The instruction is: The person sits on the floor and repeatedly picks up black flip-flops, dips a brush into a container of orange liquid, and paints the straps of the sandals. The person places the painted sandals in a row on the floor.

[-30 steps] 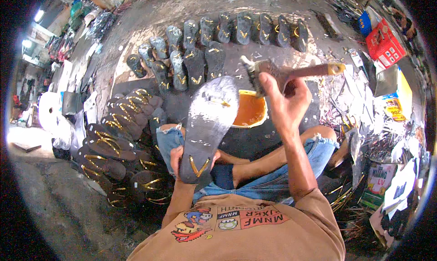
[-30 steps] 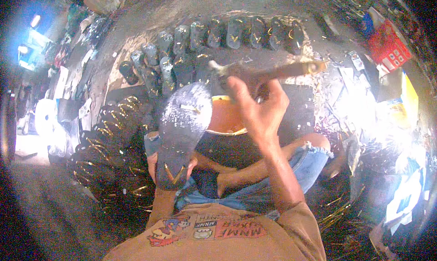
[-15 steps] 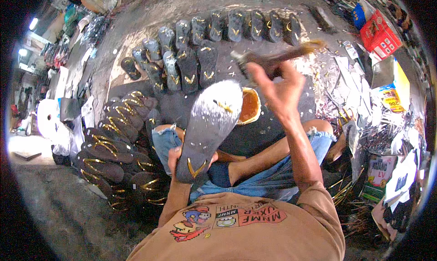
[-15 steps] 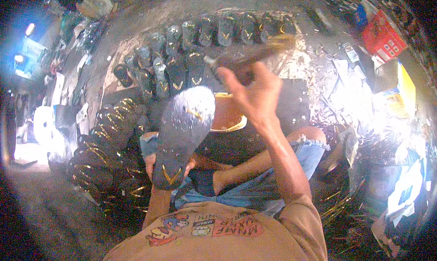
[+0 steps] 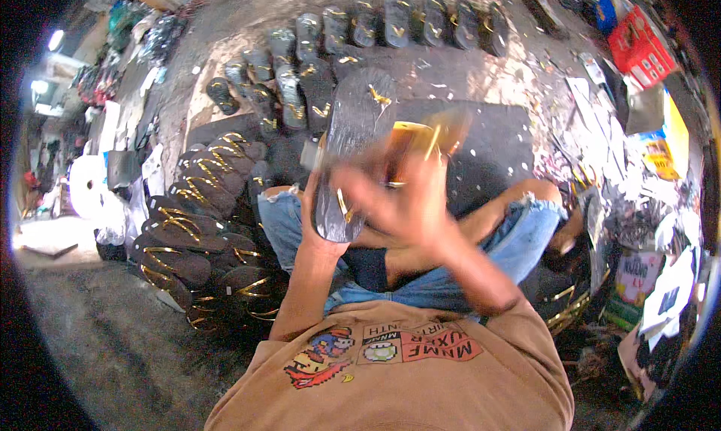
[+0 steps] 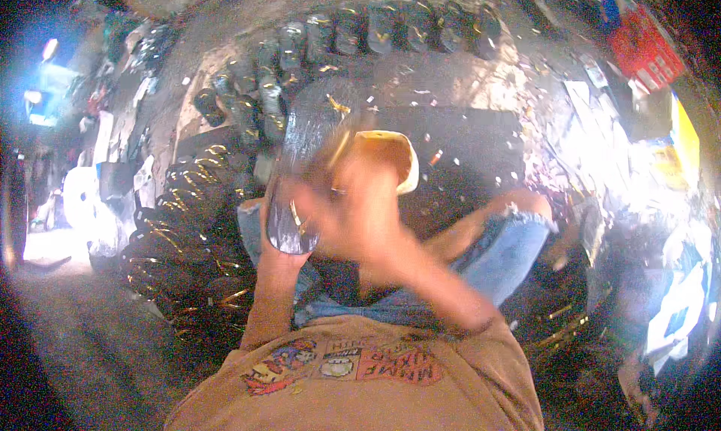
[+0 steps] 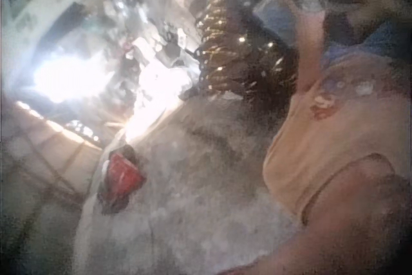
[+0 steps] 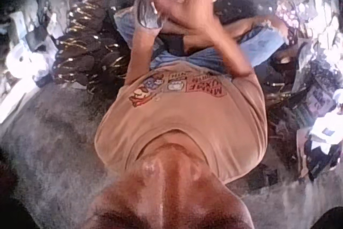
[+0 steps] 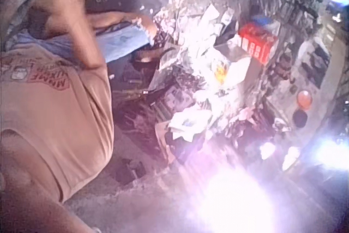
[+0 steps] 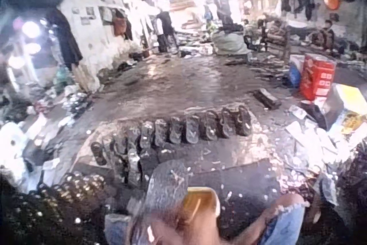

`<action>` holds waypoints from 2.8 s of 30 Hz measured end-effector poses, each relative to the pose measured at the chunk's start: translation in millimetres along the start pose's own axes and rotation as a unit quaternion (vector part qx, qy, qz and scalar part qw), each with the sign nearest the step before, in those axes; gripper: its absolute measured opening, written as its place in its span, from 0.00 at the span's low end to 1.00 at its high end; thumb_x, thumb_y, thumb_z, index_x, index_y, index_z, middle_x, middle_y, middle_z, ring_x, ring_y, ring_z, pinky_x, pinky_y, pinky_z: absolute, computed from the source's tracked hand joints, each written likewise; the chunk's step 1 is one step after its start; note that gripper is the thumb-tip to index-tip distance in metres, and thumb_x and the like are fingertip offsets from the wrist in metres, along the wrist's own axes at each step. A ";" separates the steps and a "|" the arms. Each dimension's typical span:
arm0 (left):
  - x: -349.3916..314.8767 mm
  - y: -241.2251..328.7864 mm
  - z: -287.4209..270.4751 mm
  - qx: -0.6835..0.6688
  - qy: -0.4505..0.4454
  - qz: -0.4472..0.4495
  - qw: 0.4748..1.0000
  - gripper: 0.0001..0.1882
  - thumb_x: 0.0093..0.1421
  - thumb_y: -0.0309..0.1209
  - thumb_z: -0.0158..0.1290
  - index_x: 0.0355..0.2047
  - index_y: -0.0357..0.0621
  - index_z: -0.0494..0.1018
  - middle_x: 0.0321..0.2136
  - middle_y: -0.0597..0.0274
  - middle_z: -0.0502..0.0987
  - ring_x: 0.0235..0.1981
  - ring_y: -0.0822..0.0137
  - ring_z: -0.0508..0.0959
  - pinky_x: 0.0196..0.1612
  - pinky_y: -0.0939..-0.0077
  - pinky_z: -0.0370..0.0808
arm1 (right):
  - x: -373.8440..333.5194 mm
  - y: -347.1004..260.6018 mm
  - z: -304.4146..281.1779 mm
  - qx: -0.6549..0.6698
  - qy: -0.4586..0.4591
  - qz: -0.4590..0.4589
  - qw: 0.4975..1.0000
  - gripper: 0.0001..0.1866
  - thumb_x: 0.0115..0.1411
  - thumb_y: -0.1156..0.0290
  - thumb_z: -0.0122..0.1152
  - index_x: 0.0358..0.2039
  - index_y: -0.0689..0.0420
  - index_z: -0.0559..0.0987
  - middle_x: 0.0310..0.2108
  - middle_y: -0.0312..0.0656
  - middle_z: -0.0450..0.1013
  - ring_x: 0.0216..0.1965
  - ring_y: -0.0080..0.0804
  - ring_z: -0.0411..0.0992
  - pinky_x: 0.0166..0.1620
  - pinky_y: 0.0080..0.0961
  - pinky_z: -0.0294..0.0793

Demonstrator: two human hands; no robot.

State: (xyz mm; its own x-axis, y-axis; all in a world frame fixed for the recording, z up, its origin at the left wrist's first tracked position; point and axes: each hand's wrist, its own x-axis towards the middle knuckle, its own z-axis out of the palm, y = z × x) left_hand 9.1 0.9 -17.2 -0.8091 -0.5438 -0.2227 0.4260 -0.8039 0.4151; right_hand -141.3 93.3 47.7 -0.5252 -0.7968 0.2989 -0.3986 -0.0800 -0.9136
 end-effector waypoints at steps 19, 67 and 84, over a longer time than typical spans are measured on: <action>27.0 -10.6 23.2 0.261 0.145 0.147 0.943 0.27 0.71 0.50 0.45 0.55 0.38 0.72 0.42 0.52 0.82 0.38 0.58 0.84 0.46 0.64 0.84 | -22.3 10.2 -25.7 -0.100 0.093 -0.040 0.990 0.09 0.54 0.69 0.76 0.29 0.59 0.84 0.24 0.38 0.79 0.25 0.26 0.77 0.30 0.25 0.75; -60.8 200.0 -79.9 0.685 0.525 0.416 0.286 0.18 0.55 0.28 0.63 0.46 0.36 0.76 0.38 0.50 0.81 0.39 0.55 0.82 0.44 0.64 0.78 | 8.0 165.2 -116.9 0.001 0.340 0.278 0.898 0.32 0.68 0.51 0.60 0.58 0.69 0.75 0.56 0.50 0.75 0.53 0.36 0.74 0.54 0.33 0.74; -215.6 210.1 -162.4 0.247 0.495 0.415 0.722 0.30 0.62 0.31 0.64 0.61 0.35 0.67 0.54 0.50 0.76 0.54 0.54 0.77 0.56 0.57 0.77 | 10.0 115.0 -13.9 -0.312 -0.019 0.006 0.950 0.12 0.58 0.64 0.72 0.38 0.57 0.84 0.32 0.48 0.81 0.33 0.42 0.81 0.37 0.36 0.79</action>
State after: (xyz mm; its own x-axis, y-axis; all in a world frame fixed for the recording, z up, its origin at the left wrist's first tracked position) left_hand 338.8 -89.9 -25.3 0.4328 -0.8911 -0.1366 0.2030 -0.0513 0.9778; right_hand -202.9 84.4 -50.6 -0.5089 -0.8178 0.2687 -0.7676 0.2898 -0.5717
